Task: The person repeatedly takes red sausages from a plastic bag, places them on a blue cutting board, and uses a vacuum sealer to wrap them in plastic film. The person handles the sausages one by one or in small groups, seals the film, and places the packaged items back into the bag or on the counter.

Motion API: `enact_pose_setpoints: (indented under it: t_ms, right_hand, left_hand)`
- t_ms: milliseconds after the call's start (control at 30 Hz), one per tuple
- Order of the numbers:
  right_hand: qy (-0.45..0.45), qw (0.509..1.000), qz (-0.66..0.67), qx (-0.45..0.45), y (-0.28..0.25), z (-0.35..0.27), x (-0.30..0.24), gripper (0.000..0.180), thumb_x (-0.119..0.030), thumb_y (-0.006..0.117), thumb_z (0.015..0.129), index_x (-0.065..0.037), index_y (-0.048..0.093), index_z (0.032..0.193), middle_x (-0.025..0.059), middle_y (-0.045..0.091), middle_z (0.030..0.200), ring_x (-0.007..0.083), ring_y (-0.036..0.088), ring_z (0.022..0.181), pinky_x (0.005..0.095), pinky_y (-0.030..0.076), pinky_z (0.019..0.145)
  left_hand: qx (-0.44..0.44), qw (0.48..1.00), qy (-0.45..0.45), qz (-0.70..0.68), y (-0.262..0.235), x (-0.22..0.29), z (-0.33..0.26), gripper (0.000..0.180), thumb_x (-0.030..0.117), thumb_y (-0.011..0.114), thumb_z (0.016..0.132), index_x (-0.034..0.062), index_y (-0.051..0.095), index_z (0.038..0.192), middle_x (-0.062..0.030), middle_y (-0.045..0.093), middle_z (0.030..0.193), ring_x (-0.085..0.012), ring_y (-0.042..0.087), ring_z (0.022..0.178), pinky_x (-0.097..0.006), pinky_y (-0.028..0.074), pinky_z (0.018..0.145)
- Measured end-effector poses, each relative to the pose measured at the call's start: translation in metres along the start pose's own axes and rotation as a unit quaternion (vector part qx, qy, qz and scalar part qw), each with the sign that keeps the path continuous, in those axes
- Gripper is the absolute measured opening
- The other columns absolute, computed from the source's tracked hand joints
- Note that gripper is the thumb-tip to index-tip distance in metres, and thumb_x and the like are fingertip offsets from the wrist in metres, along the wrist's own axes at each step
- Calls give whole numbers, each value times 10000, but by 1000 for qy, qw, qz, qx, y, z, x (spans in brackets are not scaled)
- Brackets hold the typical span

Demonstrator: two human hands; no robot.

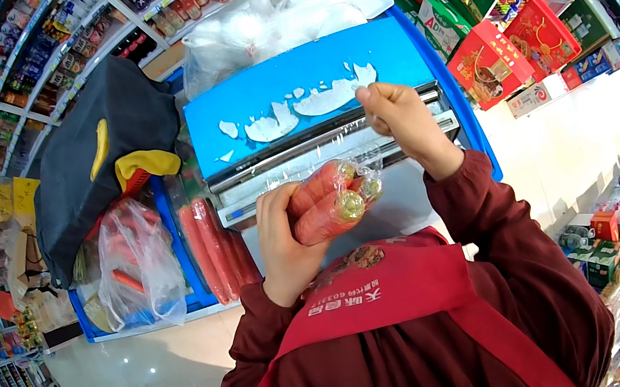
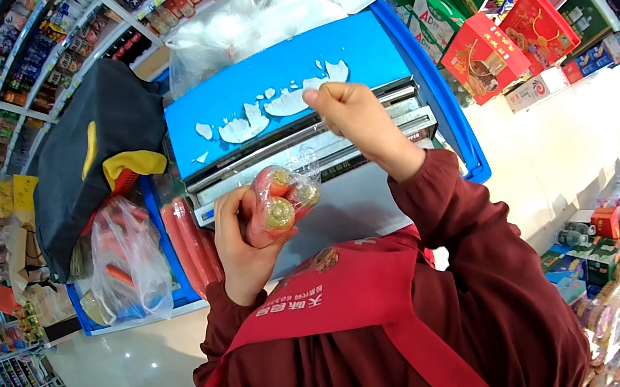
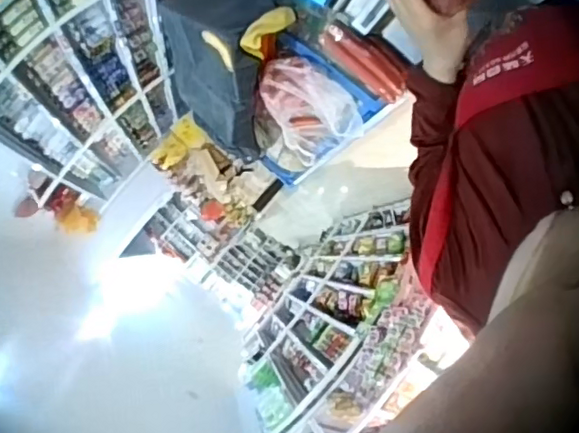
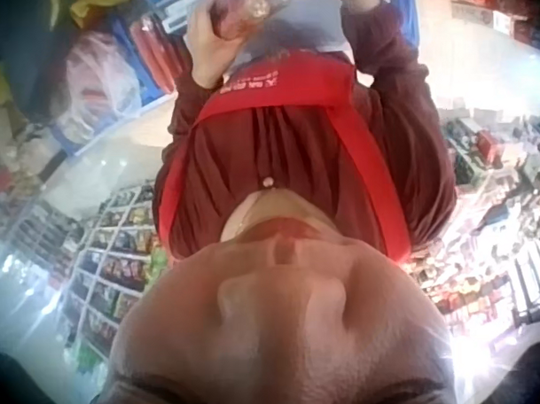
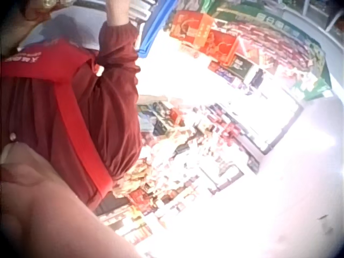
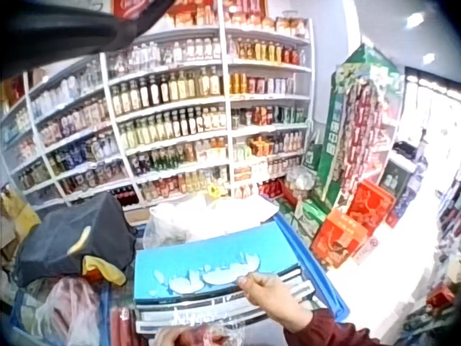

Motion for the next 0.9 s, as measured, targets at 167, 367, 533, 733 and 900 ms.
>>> enact_pose_setpoints:
  t_ms: [167,367,533,733,900]
  right_hand:
    - [99,974,168,-113,39,-15,21,303,-305,429,975,-34,565,971,38,568,919,111,542,814,244,442,717]
    - [-118,991,-31,-46,27,-22,-40,333,-353,514,934,-27,570,898,23,575,853,113,533,752,272,409,641]
    - [-188,928,-320,-4,45,-35,-69,428,-406,574,875,-16,595,700,79,542,583,205,516,530,323,381,499]
    - [-123,921,-369,-38,64,-27,-60,409,-323,623,844,-9,569,588,105,490,497,232,441,437,345,352,443]
    - [-118,967,-222,-27,47,-25,-54,352,-181,622,859,5,509,582,48,401,479,95,303,480,296,286,428]
  left_hand:
    - [19,999,-35,35,-5,-15,-1,636,43,796,559,10,481,1111,-142,542,1008,-336,513,915,-394,422,803]
    - [80,987,5,140,-14,-13,-1,595,18,763,572,5,491,1101,-147,544,1030,-344,514,929,-411,425,813]
    - [121,958,58,254,-18,-7,-1,564,17,743,604,10,499,1112,-150,547,1052,-354,510,979,-433,422,852]
    - [125,948,67,283,-18,-7,-2,561,18,738,616,10,497,1123,-155,543,1066,-363,501,992,-448,411,873]
    - [160,949,69,261,-29,-8,-9,542,16,717,629,8,488,1120,-149,536,1072,-349,501,975,-438,421,838]
Point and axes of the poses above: each hand's wrist, its own z-axis towards the middle knuckle, its own y-axis out of the palm, x = y × z, the point moved 10 cm from there along z, towards the middle knuckle
